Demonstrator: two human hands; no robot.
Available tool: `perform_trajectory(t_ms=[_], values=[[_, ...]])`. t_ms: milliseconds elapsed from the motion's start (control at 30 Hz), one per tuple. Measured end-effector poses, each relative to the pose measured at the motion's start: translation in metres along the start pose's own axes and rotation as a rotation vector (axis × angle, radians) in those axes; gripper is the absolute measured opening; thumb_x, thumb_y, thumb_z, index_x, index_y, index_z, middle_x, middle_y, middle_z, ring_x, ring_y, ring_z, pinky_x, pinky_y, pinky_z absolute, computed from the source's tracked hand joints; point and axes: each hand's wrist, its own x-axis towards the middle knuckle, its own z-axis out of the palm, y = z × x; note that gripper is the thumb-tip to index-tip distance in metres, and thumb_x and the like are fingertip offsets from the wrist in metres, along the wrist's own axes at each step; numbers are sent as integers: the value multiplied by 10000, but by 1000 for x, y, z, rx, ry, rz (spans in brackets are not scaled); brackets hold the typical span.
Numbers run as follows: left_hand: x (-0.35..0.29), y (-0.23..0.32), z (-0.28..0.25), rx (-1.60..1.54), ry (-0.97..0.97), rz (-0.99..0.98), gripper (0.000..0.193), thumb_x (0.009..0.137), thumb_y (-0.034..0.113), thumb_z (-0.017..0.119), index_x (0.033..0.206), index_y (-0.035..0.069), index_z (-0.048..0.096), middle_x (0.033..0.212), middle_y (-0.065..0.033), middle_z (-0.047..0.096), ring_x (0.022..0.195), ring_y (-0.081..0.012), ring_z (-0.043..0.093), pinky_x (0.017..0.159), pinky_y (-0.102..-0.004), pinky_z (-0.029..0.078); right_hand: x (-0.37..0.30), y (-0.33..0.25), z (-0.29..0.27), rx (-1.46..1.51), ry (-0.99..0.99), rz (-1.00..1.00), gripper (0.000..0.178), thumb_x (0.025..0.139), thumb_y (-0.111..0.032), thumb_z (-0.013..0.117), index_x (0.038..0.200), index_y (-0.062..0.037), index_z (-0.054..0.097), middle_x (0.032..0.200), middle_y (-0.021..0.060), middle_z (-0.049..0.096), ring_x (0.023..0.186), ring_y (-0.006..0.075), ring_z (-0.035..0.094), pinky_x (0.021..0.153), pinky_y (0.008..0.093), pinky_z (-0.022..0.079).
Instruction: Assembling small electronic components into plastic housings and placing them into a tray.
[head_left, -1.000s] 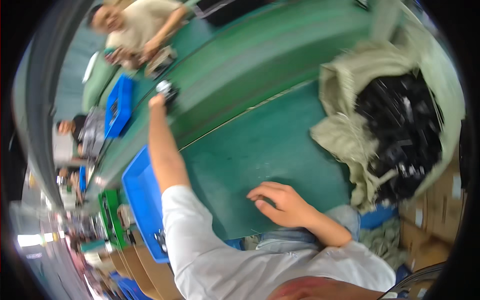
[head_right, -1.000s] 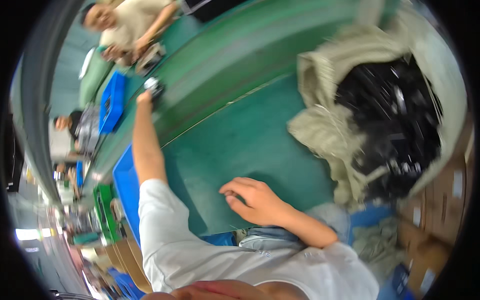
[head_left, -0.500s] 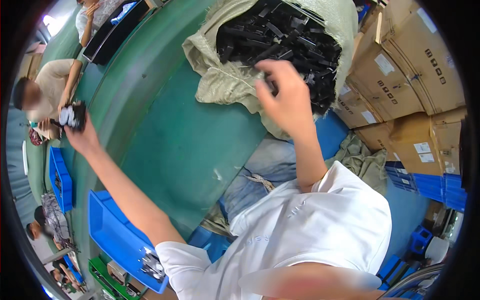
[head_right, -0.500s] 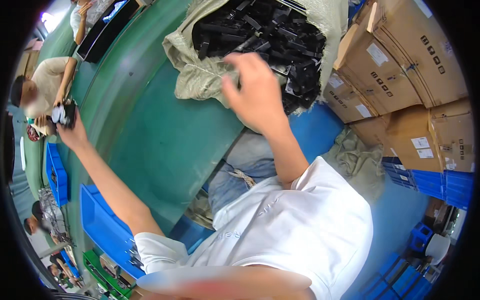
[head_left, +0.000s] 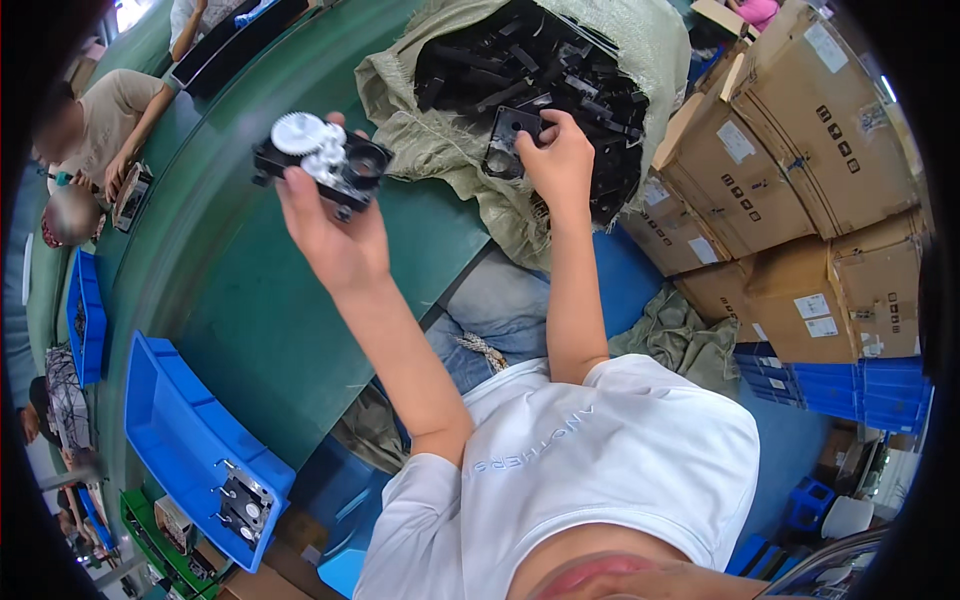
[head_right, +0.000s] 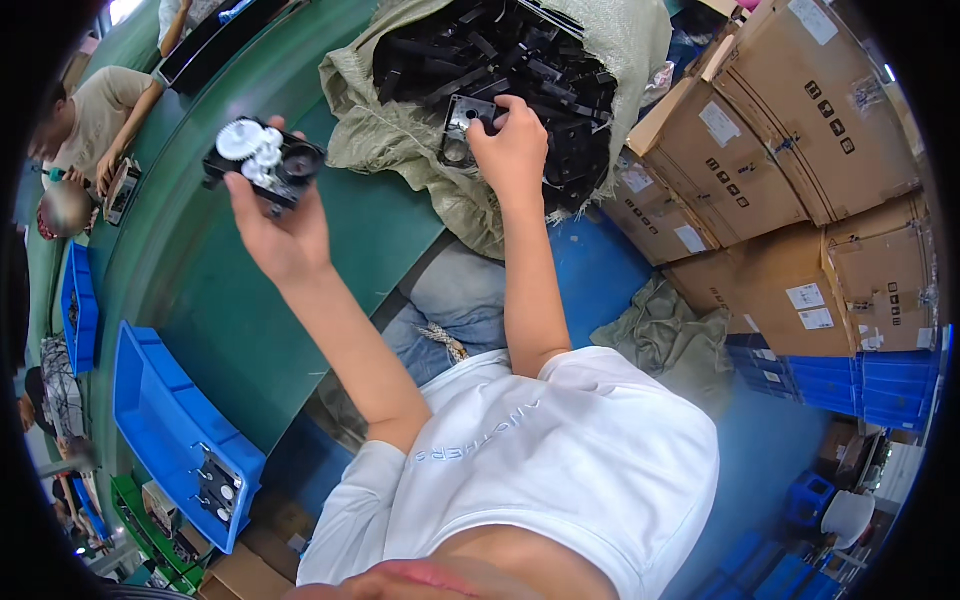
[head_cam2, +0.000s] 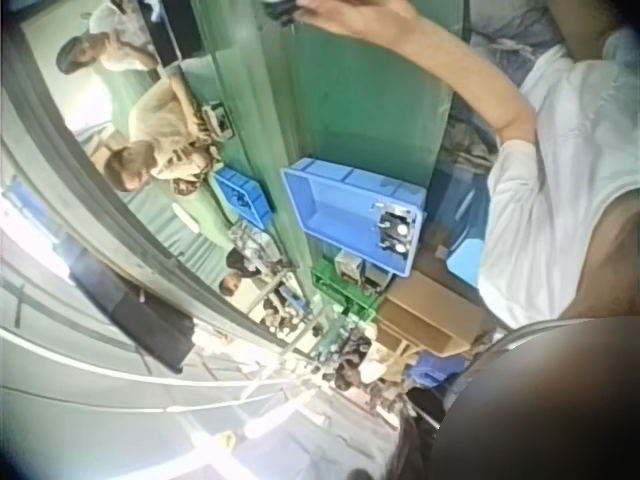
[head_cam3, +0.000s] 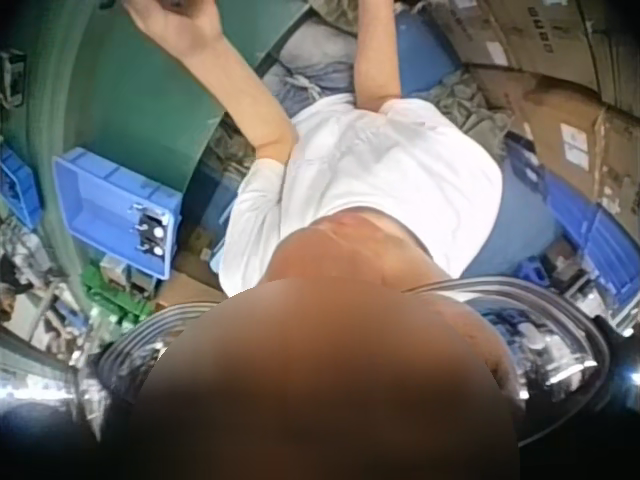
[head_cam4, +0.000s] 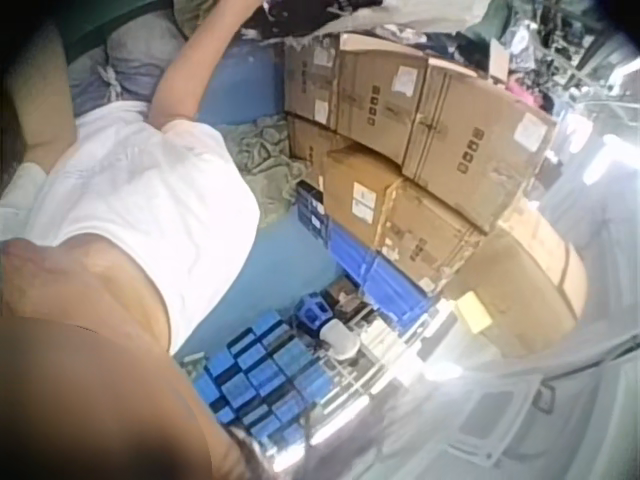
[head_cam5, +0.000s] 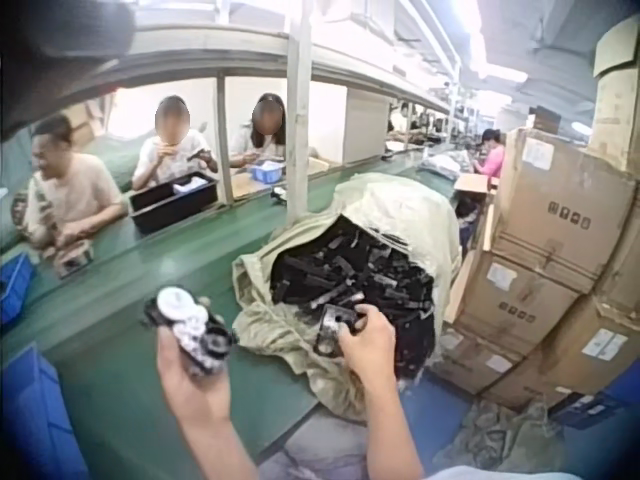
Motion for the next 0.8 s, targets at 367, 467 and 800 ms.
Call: perform_trajectory(t_ms=[367, 467, 800], values=[[-26, -37, -27, 248, -21, -26, 509, 970, 284, 594, 1367, 22, 412, 1278, -228, 574, 1065, -249, 615, 929, -341, 498, -1, 4, 5, -83, 8, -70, 349, 740, -163, 700, 1047, -15, 628, 829, 72, 654, 758, 216, 628, 724, 336, 512], [-27, -31, -33, 182, -16, -74, 483, 958, 204, 612, 1364, 56, 396, 1254, -211, 592, 1081, -245, 616, 917, -304, 490, 0, 0, -4, 37, -254, -103, 297, 747, -146, 701, 1013, -38, 627, 830, 57, 640, 735, 195, 615, 693, 326, 508], [-32, -17, -23, 366, -14, 5, 591, 911, 230, 659, 1390, 61, 357, 1240, -194, 580, 1108, -247, 579, 956, -323, 426, -7, -38, 18, 1497, -114, 3, 110, 810, -12, 538, 900, -63, 501, 953, 128, 658, 757, 212, 624, 674, 313, 530]])
